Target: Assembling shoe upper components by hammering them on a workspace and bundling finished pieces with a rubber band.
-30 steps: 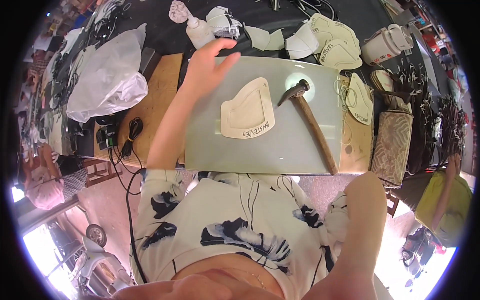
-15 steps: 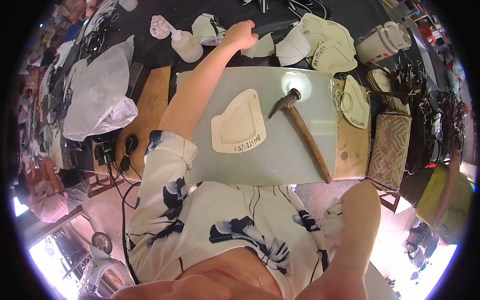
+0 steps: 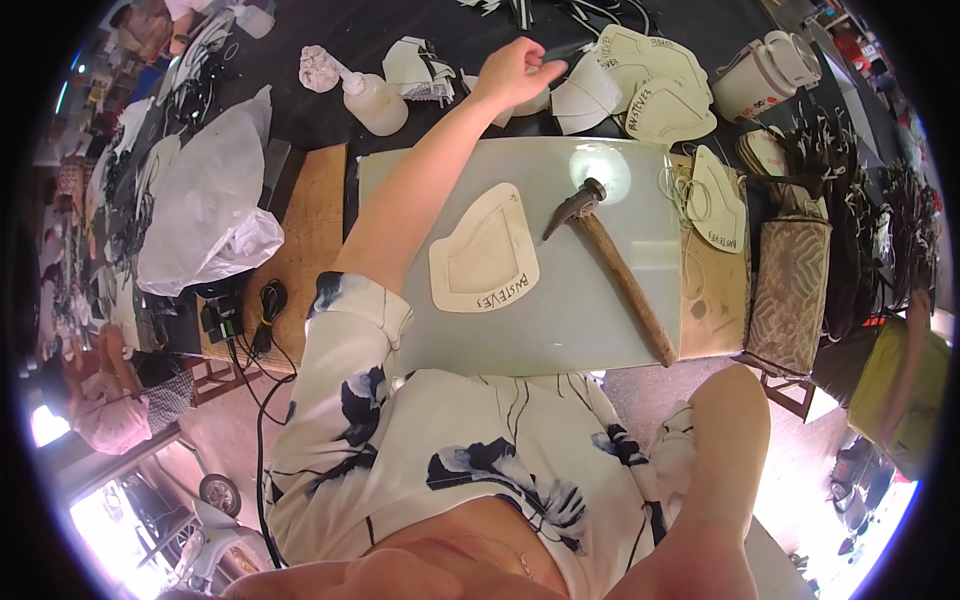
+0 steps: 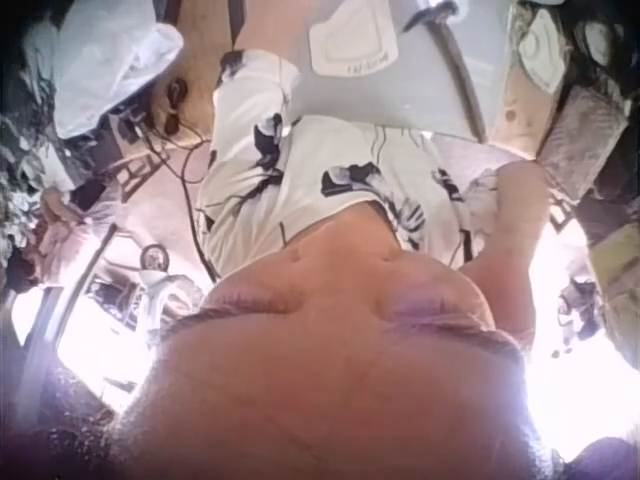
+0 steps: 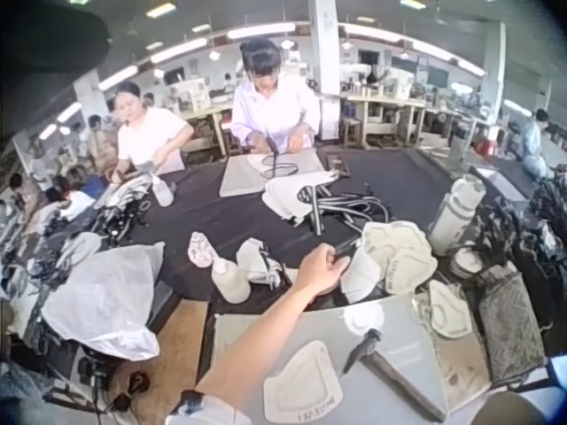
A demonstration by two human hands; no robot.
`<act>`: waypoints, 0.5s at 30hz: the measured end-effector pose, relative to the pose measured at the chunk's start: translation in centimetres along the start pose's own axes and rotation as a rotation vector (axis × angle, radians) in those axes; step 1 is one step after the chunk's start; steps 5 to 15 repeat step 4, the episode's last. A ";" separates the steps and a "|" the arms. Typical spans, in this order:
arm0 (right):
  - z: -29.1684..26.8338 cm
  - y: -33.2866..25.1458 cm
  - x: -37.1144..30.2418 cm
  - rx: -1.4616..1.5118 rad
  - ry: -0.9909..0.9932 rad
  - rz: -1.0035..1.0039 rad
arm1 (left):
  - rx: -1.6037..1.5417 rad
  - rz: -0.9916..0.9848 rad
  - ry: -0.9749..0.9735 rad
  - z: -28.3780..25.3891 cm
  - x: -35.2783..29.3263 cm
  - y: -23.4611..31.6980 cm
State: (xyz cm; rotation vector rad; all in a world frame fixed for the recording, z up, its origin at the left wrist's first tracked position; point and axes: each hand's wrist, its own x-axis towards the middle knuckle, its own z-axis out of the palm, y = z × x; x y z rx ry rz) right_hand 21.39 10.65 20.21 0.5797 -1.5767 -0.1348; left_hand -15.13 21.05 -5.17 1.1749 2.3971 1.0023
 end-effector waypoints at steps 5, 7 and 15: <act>0.4 0.9 -0.5 -0.780 0.177 -0.225 | 0.143 -0.024 -0.342 1.9 0.6 2.1; 0.4 0.9 -0.5 -0.780 0.177 -0.225 | 0.143 -0.024 -0.342 1.9 0.6 2.1; 0.4 0.9 -0.5 -0.780 0.177 -0.225 | 0.143 -0.024 -0.342 1.9 0.6 2.1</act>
